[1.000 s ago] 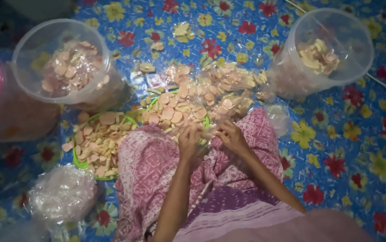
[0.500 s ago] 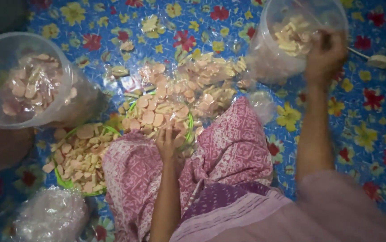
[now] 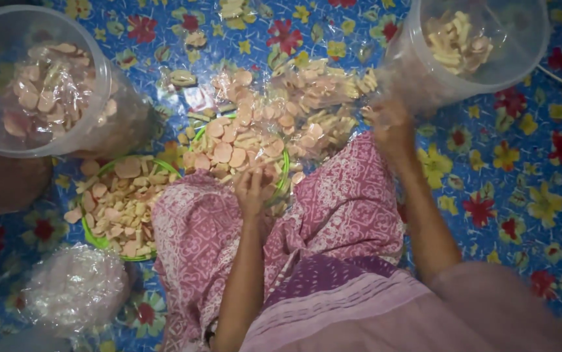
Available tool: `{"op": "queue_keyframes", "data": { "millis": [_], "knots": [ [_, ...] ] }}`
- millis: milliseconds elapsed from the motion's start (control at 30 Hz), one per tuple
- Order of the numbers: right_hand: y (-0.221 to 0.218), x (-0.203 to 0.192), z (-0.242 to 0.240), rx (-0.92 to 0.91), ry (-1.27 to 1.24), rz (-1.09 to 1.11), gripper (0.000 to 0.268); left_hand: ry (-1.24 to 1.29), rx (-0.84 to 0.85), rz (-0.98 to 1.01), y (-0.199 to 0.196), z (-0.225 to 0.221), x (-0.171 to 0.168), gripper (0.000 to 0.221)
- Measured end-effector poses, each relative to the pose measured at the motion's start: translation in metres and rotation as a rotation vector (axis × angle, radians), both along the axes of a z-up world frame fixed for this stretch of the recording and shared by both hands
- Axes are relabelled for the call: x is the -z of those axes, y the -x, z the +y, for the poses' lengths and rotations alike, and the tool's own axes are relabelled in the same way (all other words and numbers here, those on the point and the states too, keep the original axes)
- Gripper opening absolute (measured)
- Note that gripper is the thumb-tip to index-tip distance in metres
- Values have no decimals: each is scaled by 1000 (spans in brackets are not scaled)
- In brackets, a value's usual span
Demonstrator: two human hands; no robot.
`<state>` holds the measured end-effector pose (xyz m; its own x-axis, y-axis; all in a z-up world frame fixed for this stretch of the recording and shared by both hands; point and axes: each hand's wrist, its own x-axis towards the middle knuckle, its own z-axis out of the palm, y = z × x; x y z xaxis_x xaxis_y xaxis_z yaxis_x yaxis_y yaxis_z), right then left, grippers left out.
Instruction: Bagging small crackers from a pile into a plastic bag
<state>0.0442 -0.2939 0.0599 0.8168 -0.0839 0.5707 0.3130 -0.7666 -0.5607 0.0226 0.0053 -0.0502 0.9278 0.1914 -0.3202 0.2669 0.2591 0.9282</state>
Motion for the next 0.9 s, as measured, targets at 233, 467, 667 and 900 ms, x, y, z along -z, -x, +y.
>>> {"op": "queue_keyframes", "data": {
  "millis": [233, 467, 667, 900],
  "knots": [
    [-7, 85, 46, 20, -37, 339, 29, -140, 43, -32, 1, 7, -11, 16],
    [-2, 93, 75, 103, -10, 576, 17, -174, 117, 36, 8, 0, -21, 17],
    [-10, 129, 68, 175, -193, 606, 17, -127, 118, 14, 3, 2, -6, 15],
    [14, 55, 105, 81, -1153, 642, 18, -135, 156, -9, 12, -9, -39, 17]
  ]
}}
